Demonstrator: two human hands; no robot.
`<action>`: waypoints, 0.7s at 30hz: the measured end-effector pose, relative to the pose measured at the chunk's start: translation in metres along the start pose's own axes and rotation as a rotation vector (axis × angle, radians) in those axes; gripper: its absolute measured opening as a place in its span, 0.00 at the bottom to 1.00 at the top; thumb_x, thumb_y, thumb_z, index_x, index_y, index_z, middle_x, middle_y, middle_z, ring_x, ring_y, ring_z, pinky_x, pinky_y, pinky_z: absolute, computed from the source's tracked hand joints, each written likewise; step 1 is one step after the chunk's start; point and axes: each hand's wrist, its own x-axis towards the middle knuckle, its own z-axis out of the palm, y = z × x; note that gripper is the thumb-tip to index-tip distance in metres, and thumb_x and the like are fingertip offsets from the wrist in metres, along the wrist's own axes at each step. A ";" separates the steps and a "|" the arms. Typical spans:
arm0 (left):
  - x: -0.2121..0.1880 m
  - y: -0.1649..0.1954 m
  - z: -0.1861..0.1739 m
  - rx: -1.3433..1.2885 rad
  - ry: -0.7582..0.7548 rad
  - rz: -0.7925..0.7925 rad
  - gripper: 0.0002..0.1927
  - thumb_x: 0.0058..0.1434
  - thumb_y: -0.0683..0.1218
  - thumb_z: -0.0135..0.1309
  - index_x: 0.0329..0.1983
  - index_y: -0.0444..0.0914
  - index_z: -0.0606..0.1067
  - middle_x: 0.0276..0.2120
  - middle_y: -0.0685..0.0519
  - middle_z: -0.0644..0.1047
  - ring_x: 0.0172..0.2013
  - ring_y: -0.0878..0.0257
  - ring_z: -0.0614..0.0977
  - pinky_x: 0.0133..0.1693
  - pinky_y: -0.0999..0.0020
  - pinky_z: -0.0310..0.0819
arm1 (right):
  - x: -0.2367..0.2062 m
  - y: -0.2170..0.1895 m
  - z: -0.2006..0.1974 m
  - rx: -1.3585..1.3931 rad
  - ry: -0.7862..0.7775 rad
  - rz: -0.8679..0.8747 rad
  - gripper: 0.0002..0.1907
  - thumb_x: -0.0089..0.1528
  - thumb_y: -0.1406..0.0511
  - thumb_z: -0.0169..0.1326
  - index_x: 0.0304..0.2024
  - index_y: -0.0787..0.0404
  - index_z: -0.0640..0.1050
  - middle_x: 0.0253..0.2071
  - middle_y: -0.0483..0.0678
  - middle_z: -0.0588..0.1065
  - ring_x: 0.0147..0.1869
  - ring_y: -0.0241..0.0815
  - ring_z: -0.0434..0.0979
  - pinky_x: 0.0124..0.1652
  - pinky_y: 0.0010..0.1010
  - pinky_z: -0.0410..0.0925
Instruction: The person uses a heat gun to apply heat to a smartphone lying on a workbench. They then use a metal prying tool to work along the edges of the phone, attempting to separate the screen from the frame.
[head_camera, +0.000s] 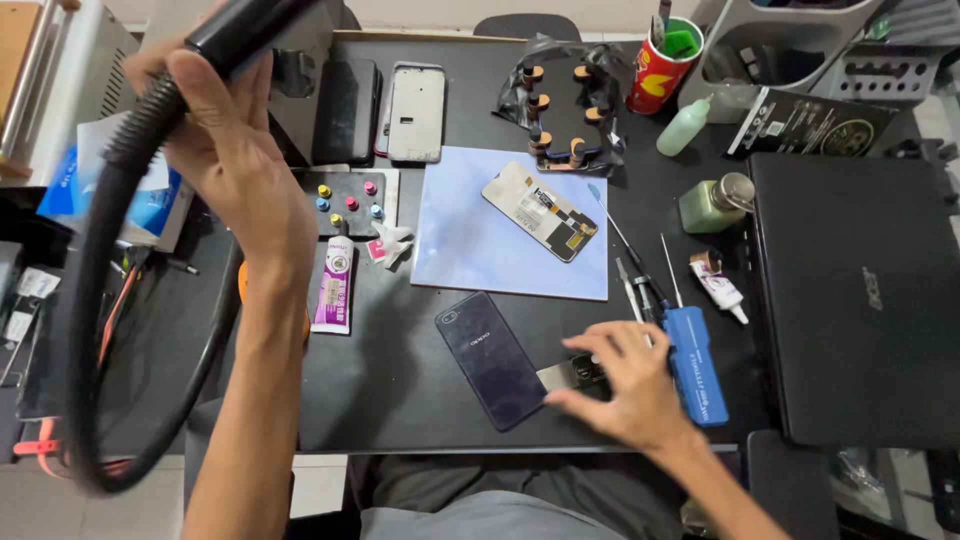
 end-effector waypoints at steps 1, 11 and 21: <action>0.009 0.005 0.000 -0.021 -0.034 0.021 0.17 0.82 0.58 0.47 0.55 0.40 0.66 0.51 0.50 0.74 0.54 0.62 0.79 0.63 0.62 0.72 | 0.008 -0.014 0.003 -0.029 -0.013 -0.006 0.37 0.47 0.44 0.66 0.47 0.62 0.77 0.45 0.50 0.74 0.52 0.49 0.72 0.55 0.48 0.56; 0.024 0.073 -0.007 -0.073 0.061 -0.006 0.22 0.80 0.62 0.39 0.64 0.43 0.58 0.48 0.43 0.75 0.51 0.56 0.79 0.60 0.62 0.72 | 0.022 -0.098 -0.004 -0.089 -0.122 0.133 0.40 0.46 0.51 0.67 0.53 0.66 0.69 0.47 0.54 0.70 0.55 0.52 0.67 0.58 0.49 0.54; 0.041 0.116 -0.028 0.222 -0.145 -0.027 0.16 0.83 0.49 0.44 0.65 0.40 0.56 0.44 0.48 0.76 0.45 0.62 0.77 0.53 0.69 0.71 | 0.049 -0.071 0.010 0.017 0.058 0.184 0.43 0.49 0.51 0.69 0.58 0.67 0.68 0.54 0.56 0.70 0.59 0.58 0.62 0.60 0.48 0.52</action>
